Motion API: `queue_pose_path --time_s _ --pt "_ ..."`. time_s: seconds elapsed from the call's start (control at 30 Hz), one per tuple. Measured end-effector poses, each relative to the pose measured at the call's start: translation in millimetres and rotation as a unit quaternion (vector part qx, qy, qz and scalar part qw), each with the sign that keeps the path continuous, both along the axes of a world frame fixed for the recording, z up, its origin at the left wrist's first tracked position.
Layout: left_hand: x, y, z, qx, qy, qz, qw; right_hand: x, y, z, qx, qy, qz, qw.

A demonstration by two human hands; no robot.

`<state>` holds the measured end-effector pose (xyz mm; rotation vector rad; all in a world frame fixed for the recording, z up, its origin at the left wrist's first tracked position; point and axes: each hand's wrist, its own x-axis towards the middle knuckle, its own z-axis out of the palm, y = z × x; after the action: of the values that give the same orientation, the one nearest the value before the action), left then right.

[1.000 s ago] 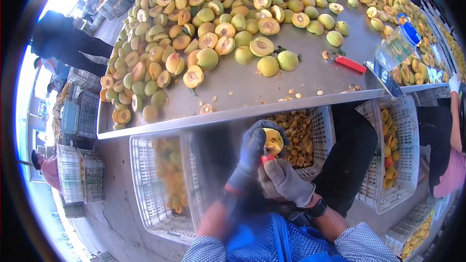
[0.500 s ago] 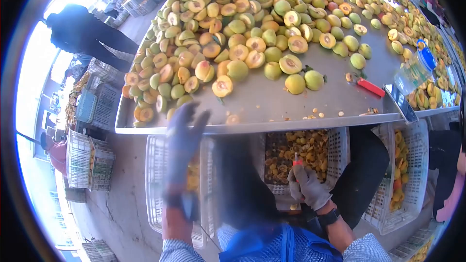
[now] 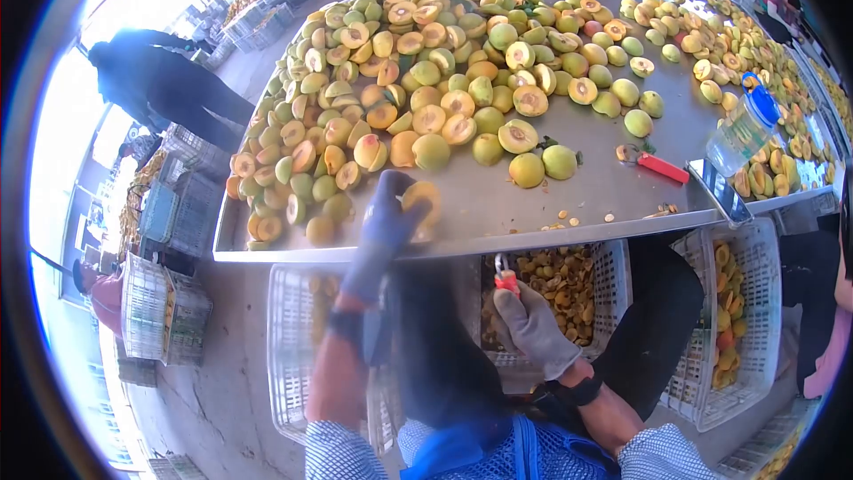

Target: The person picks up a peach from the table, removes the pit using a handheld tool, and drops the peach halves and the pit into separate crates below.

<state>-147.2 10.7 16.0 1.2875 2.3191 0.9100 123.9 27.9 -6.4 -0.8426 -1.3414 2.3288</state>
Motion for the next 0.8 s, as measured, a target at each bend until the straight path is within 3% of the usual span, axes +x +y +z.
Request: queue_pose_path --time_s 0.07,0.1,0.13,0.2,0.23,0.3,0.33,0.43,0.57,0.63,0.73,0.8 --pt "21 -8 -11 0.207 -0.138 -0.003 0.969 -11 0 7 0.015 -0.013 0.017 1.0" --pt "47 -10 -7 0.266 -0.178 -0.006 0.948 -19 -1 7 0.137 0.009 -0.032 0.99" --pt "71 -14 6 0.265 -0.18 -0.007 0.947 -25 -1 8 0.257 0.031 -0.08 0.963" --pt "106 -23 28 0.244 -0.4 0.014 0.884 -26 -2 19 0.245 0.017 -0.079 0.966" --pt "111 -23 25 0.244 -0.403 0.014 0.882 -25 -3 23 0.234 0.007 -0.078 0.969" --pt "117 -23 15 0.305 -0.478 -0.022 0.823 -15 -5 25 0.216 -0.009 -0.057 0.975" --pt "121 -24 9 0.305 -0.481 -0.02 0.822 -11 -5 24 0.198 -0.021 -0.037 0.979" --pt "124 -23 2 0.258 -0.339 0.005 0.905 -7 -13 18 0.201 -0.021 -0.057 0.978" --pt "130 -22 -13 0.284 -0.36 0.039 0.888 -2 -12 25 0.235 -0.085 -0.058 0.967" --pt "134 -23 -7 0.285 -0.279 0.024 0.917 -3 -10 20 0.258 -0.075 -0.052 0.962" --pt "136 -25 -6 0.285 -0.324 0.035 0.901 -4 -8 28 0.279 -0.072 -0.052 0.956" --pt "137 -26 -1 0.269 -0.279 0.03 0.921 -6 -9 32 0.223 -0.047 -0.051 0.972"
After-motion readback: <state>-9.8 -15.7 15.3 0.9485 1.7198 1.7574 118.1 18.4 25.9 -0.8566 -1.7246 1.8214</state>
